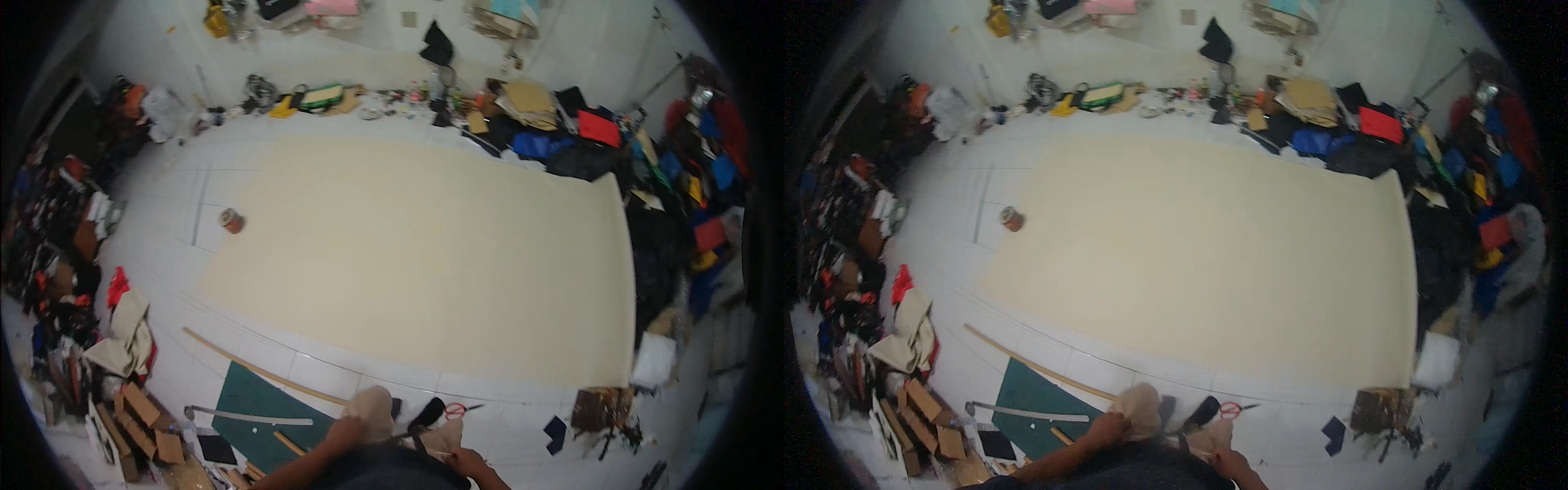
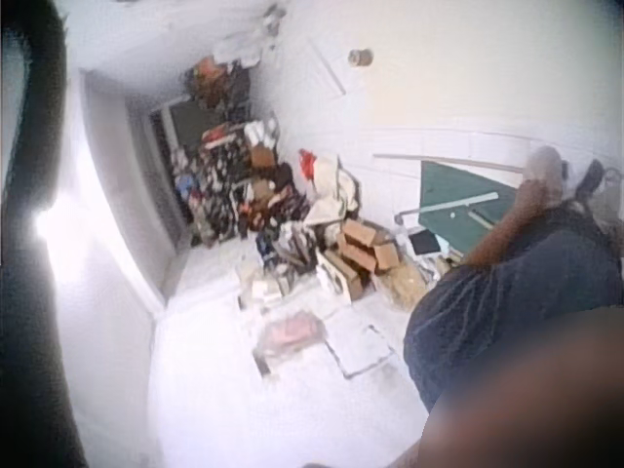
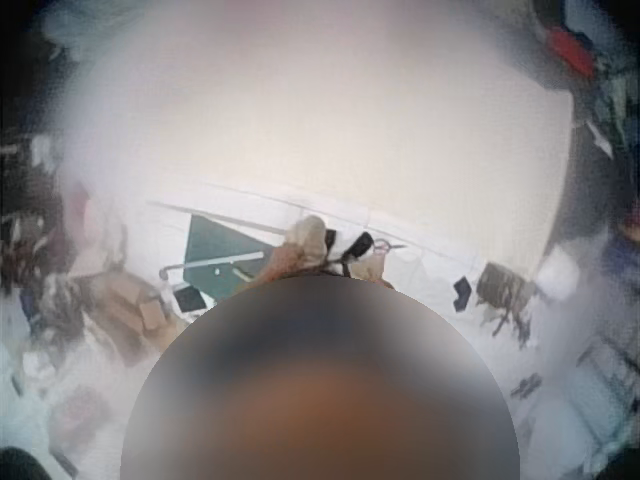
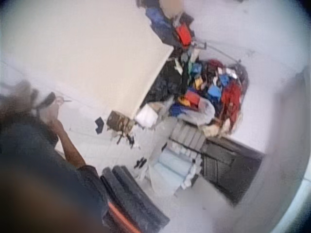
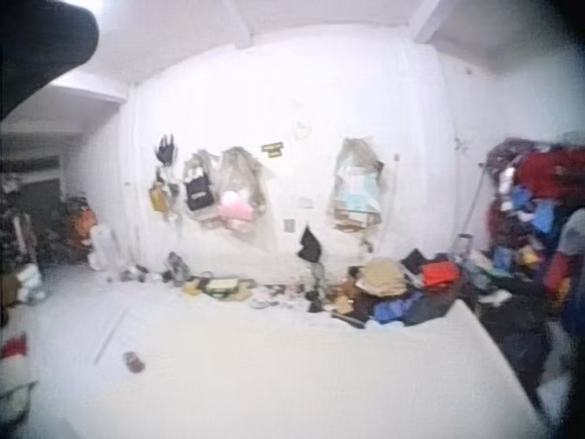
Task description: The person unfolds a large piece of off-white fabric on the floor, uses a wooden stick to measure and mark a line, then cuts the fabric with scissors. The person folds the cut piece and places it aside.
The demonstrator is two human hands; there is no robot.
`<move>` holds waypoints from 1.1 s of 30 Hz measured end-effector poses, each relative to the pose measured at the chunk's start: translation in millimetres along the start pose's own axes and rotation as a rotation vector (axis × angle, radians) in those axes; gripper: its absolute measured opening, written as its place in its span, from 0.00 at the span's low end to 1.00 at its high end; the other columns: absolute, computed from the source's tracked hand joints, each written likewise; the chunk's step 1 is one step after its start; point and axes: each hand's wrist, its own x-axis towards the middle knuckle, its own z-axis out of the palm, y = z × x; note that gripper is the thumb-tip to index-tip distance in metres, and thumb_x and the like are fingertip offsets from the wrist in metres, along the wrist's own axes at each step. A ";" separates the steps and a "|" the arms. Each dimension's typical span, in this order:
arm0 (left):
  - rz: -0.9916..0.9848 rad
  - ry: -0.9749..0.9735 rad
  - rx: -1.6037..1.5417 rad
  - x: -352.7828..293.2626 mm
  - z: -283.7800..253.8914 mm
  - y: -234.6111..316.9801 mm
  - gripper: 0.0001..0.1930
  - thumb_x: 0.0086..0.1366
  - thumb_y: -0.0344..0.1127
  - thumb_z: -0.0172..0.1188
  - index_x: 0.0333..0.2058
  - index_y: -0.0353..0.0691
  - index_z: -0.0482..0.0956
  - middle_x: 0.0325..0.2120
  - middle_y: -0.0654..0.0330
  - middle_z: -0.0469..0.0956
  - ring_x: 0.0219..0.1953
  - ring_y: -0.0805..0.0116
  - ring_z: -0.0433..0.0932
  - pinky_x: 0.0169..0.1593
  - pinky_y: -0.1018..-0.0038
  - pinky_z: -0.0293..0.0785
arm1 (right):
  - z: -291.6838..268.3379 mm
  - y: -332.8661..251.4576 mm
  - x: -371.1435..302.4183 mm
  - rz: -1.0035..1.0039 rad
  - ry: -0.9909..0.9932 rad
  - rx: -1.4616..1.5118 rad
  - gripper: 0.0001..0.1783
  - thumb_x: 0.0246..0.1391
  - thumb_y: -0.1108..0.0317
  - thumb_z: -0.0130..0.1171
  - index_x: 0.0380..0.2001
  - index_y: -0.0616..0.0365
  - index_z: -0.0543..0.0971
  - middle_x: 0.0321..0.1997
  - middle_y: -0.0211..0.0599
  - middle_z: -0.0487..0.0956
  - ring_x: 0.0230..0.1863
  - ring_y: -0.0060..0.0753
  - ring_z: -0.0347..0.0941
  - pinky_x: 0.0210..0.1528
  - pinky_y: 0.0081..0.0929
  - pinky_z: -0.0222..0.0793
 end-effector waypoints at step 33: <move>-1.347 0.767 -1.057 352.3 408.6 -448.0 0.32 0.59 0.50 0.59 0.49 0.24 0.65 0.47 0.39 0.71 0.47 0.50 0.75 0.45 0.60 0.75 | 54.7 149.5 556.0 -0.465 0.026 -0.027 0.21 0.57 0.53 0.58 0.43 0.60 0.75 0.41 0.44 0.78 0.40 0.42 0.76 0.43 0.37 0.72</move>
